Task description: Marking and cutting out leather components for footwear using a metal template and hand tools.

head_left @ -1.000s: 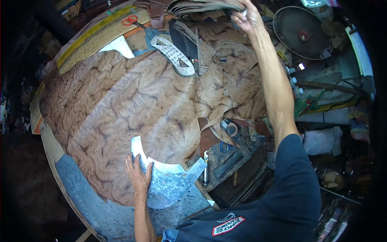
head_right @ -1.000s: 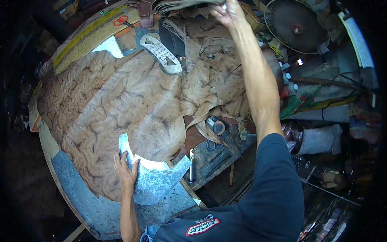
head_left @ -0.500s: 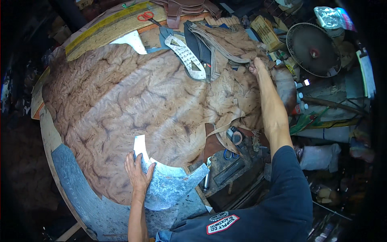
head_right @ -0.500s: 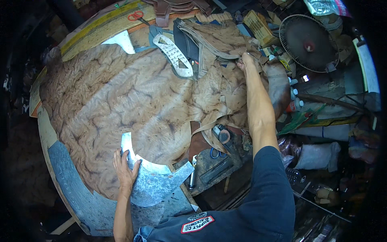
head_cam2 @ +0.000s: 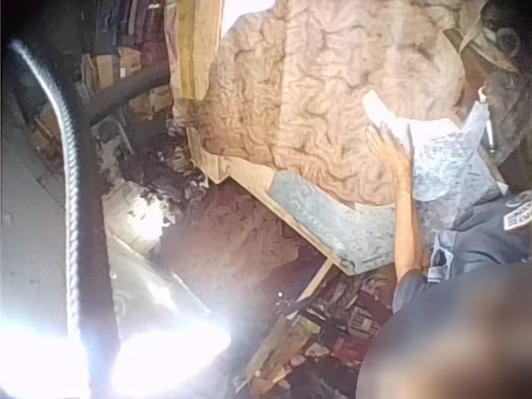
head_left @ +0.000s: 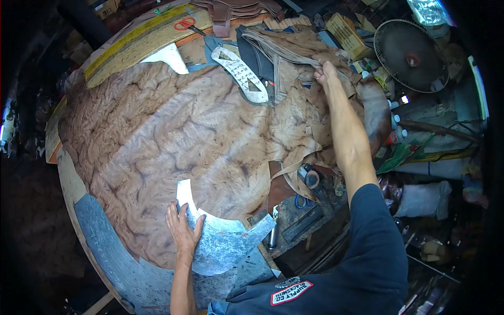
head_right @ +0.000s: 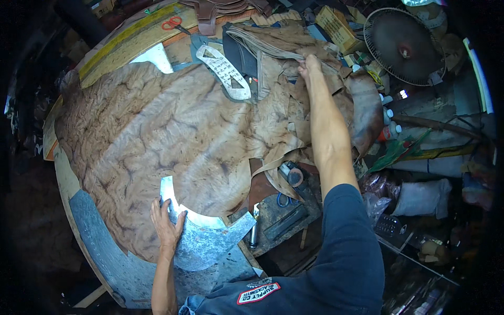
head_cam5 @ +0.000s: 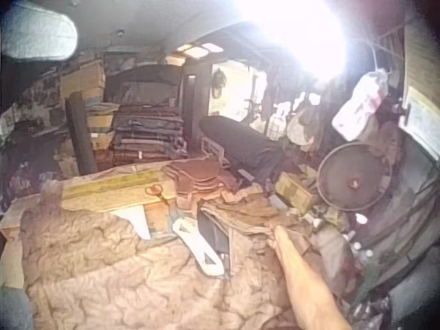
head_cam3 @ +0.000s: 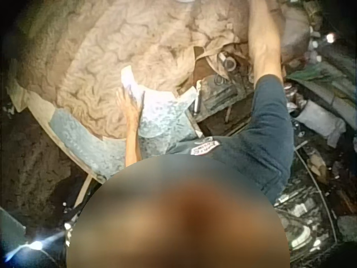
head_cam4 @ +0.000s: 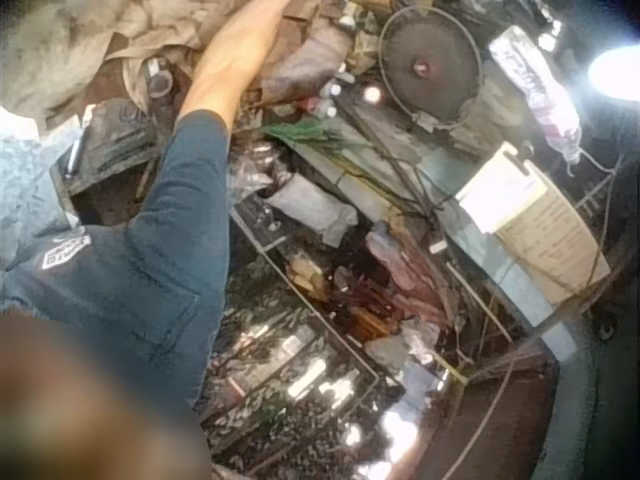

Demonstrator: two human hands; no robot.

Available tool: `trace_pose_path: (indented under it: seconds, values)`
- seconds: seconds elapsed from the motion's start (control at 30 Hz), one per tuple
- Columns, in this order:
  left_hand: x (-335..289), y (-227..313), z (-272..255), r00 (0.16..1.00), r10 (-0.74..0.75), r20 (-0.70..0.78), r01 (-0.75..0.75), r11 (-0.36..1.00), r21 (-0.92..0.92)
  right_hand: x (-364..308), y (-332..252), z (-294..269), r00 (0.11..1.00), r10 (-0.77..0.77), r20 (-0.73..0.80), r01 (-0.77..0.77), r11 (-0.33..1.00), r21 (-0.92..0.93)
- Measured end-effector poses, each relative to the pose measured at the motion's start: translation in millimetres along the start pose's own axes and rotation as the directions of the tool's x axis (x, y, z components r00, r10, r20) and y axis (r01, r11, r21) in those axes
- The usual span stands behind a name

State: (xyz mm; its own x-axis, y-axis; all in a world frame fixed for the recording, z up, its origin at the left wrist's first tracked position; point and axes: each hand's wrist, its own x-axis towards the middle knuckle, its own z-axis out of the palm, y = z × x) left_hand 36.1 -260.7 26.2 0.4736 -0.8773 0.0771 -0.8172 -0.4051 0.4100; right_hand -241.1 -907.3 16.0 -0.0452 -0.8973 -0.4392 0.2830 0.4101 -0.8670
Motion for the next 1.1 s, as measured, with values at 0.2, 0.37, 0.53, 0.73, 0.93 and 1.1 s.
trace_pose_path:
  seconds: [0.2,0.37,0.53,0.73,0.93,1.1]
  values:
    - [-5,0,2,1.000,-0.016,0.009,0.016,1.000,0.000,-7,22,-43,0.993,0.114,-0.019,-0.115,0.967,-0.226]
    - [0,-12,30,1.000,0.004,-0.001,-0.004,1.000,0.012,-24,-12,-62,0.945,-0.304,0.118,0.257,0.470,-0.844]
    - [14,-1,5,0.999,0.029,-0.040,-0.028,1.000,0.006,-234,-26,1,0.868,-0.292,0.402,0.494,0.415,-0.764]
    - [-1,-14,11,0.994,0.053,-0.094,-0.046,0.996,0.080,-390,103,-59,0.705,-0.033,0.709,0.688,0.279,-0.670]
    - [-18,-22,23,0.992,0.092,-0.088,-0.090,0.996,0.027,-427,159,-86,0.505,-0.216,0.836,0.803,-0.236,-0.547]
    - [-86,-2,12,0.997,0.022,-0.078,-0.017,0.998,0.063,-479,176,-83,0.510,-0.256,0.821,0.784,-0.254,-0.566]
